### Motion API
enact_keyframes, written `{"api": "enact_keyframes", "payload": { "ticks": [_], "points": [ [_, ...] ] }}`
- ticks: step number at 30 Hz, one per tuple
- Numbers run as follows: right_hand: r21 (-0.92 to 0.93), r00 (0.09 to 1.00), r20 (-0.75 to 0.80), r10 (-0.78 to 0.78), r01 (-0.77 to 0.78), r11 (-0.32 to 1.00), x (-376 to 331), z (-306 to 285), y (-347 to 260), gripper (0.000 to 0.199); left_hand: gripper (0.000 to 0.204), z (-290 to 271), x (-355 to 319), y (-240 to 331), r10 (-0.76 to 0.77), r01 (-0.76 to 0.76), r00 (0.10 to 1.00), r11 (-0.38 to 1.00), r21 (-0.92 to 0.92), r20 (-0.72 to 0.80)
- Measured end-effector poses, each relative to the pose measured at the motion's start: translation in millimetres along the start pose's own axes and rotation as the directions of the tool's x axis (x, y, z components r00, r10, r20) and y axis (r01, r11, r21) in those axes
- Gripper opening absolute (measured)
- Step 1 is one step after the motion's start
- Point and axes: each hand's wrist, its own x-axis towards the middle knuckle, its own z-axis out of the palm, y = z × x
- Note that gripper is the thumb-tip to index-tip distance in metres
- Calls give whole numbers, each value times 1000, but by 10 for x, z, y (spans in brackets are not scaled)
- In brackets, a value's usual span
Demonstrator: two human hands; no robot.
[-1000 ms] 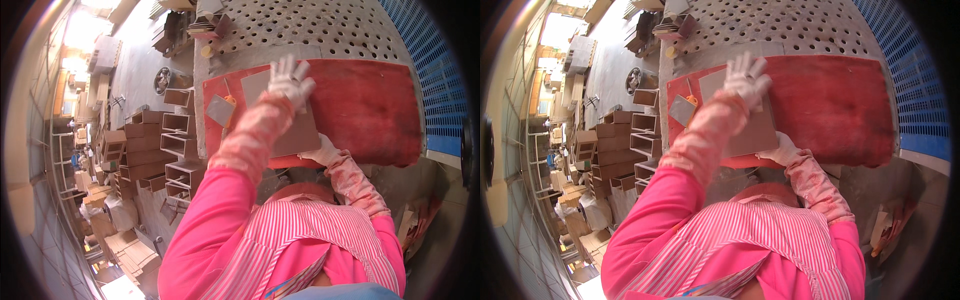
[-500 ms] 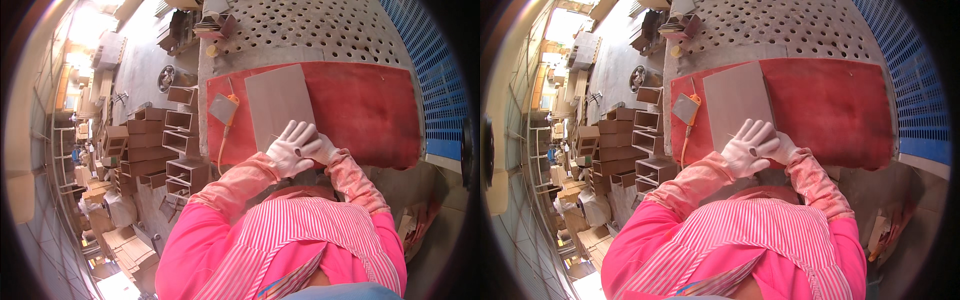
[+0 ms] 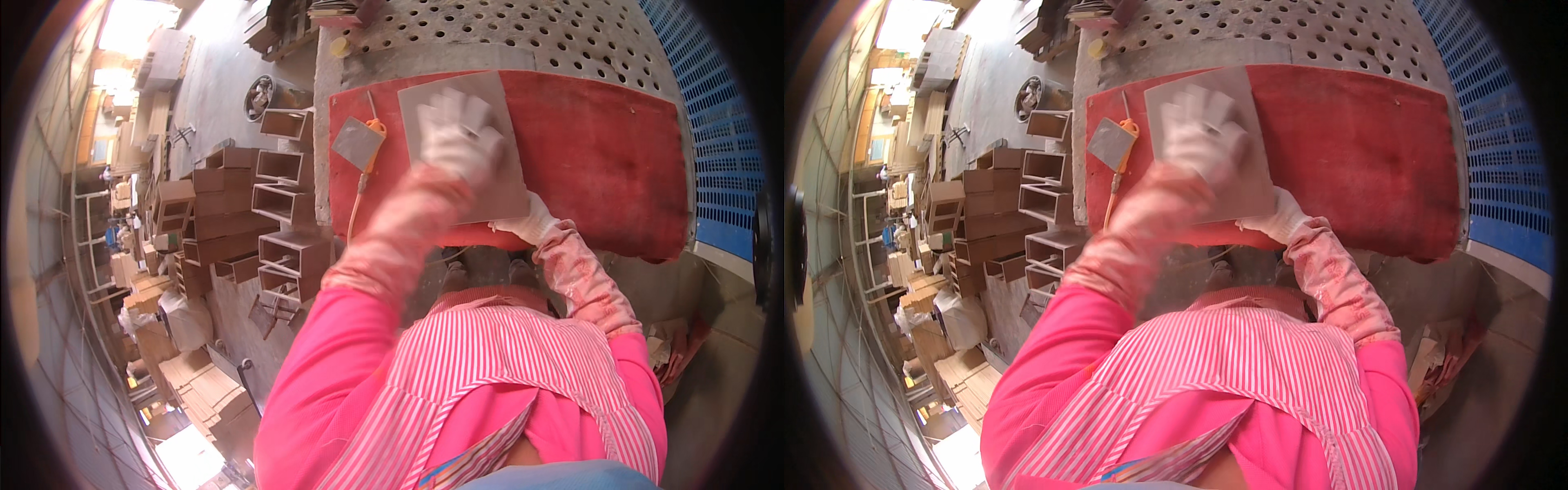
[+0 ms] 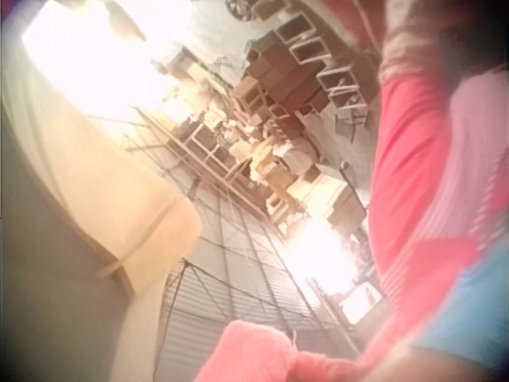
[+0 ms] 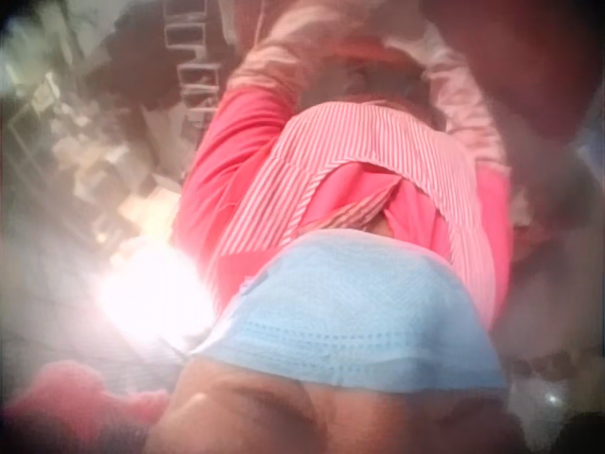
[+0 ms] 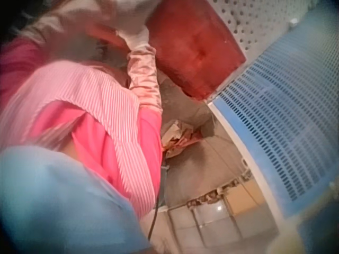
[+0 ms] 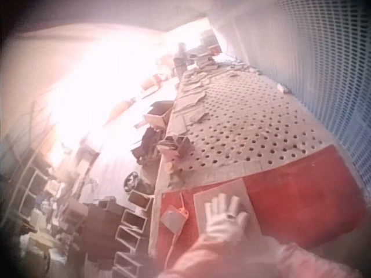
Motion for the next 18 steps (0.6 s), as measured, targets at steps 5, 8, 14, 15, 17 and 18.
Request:
{"api": "enact_keyframes", "payload": {
  "ticks": [5,8,14,15,17,18],
  "points": [
    [932,961,-18,275,-83,353,-58,132,54,30,54,48,-959,626,349,-349,931,937,24,-107],
    [734,970,-60,235,-117,669,-78,80,60,29,45,-109,-1399,21,99,-98,995,995,12,-11],
    [634,972,-185,147,3,774,-33,-386,-646,30,53,-866,-1368,-246,-181,149,948,979,-137,-263],
    [655,981,-164,100,32,755,42,-587,-804,32,47,-1078,-1204,-174,-187,142,919,978,-153,-347],
    [681,950,-309,-32,245,690,217,-979,-1115,34,37,-1439,-835,-92,-281,266,911,960,-90,-303],
    [810,981,-196,-1,162,563,308,-1184,-1234,40,36,-1569,-656,-105,-302,315,908,949,0,-290]
  ]
}}
